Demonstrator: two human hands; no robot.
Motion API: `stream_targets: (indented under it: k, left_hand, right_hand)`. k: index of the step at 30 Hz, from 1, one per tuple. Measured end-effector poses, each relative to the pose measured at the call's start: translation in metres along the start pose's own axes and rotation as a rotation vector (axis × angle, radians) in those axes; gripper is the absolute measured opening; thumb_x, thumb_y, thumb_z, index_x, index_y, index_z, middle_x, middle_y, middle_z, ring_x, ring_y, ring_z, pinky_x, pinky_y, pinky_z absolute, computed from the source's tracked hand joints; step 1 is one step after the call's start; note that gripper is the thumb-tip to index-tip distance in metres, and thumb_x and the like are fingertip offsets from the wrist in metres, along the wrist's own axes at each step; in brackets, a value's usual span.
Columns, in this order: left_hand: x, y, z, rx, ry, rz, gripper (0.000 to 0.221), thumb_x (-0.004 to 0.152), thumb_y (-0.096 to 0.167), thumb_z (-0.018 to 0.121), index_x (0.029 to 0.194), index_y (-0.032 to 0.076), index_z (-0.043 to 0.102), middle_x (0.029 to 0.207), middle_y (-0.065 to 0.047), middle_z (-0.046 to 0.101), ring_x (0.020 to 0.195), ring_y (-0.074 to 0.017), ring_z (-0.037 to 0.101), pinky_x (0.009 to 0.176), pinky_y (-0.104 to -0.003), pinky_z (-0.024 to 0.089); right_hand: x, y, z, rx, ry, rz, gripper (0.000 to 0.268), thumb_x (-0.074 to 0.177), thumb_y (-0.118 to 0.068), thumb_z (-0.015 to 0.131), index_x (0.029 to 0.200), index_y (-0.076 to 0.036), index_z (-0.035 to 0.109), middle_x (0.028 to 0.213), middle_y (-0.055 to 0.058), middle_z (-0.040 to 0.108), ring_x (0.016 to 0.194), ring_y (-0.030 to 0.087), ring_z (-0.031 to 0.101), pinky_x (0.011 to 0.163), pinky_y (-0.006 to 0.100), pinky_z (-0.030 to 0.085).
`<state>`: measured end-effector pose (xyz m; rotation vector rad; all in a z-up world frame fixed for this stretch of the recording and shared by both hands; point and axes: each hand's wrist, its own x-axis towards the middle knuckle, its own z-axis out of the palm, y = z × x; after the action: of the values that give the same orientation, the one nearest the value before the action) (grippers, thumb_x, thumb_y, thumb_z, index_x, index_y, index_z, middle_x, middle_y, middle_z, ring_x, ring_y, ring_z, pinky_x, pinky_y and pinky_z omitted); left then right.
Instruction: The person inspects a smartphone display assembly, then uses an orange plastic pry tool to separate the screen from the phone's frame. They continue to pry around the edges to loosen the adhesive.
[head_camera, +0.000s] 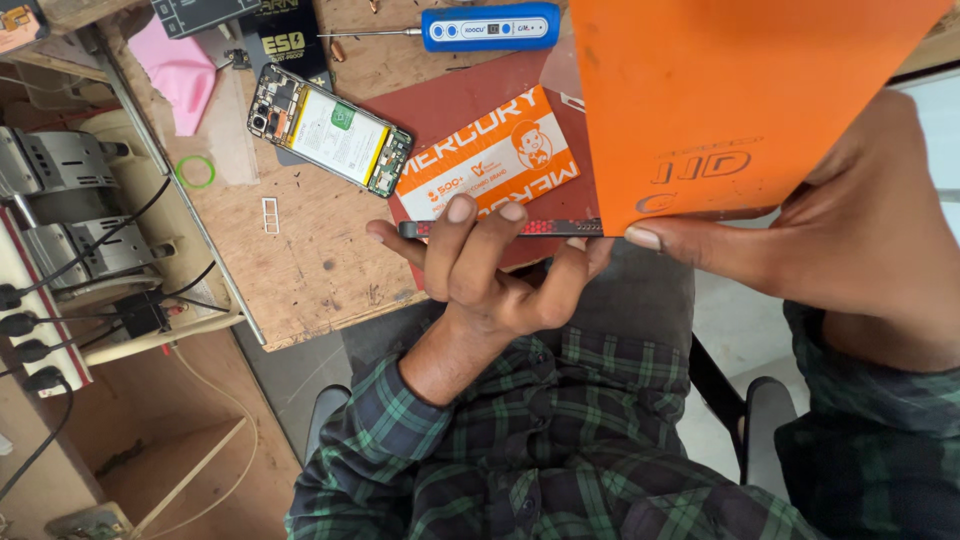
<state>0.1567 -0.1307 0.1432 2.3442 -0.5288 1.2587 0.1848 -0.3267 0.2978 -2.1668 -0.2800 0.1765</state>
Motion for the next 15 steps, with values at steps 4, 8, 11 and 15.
stream_targets:
  k: [4,8,11,15]
  left_hand:
    - [0.0003,-0.0001,0.001,-0.017,0.012,-0.001,0.047,0.094,0.048,0.081,0.118,0.034,0.044,0.133,-0.004,0.044,0.146,-0.0287,0.029,0.122,-0.072,-0.005]
    - [0.0004,0.0003,-0.0008,-0.012,0.006,0.006,0.046,0.095,0.045,0.082,0.118,0.033,0.044,0.132,-0.005,0.044,0.144,-0.0299,0.031,0.121,-0.073,-0.004]
    - [0.0014,-0.0003,-0.0028,-0.009,-0.004,0.007,0.044,0.096,0.044,0.08,0.117,0.033,0.044,0.131,-0.005,0.044,0.142,-0.0295,0.032,0.122,-0.074,-0.003]
    - [0.0026,-0.0022,-0.0072,-0.013,-0.033,0.022,0.043,0.095,0.042,0.079,0.117,0.033,0.043,0.13,-0.007,0.044,0.14,-0.0308,0.032,0.121,-0.074,-0.003]
  right_hand:
    - [-0.0013,0.0015,0.0004,-0.028,0.01,-0.004,0.025,0.074,-0.005,0.088,0.094,0.0,0.075,0.095,0.007,0.075,0.087,0.014,0.072,0.078,0.028,0.058]
    - [-0.0039,0.0004,0.0013,0.027,0.0,0.016,0.023,0.076,-0.005,0.087,0.095,-0.001,0.075,0.095,0.006,0.076,0.09,0.013,0.073,0.081,0.028,0.059]
    - [-0.006,-0.0028,0.0011,0.048,0.023,0.083,0.024,0.075,-0.005,0.085,0.096,-0.002,0.074,0.097,0.005,0.075,0.09,0.013,0.072,0.078,0.027,0.06]
    - [-0.0028,-0.0056,0.001,-0.016,-0.003,-0.026,0.023,0.078,-0.003,0.084,0.099,-0.001,0.074,0.099,0.006,0.074,0.092,0.015,0.073,0.081,0.029,0.06]
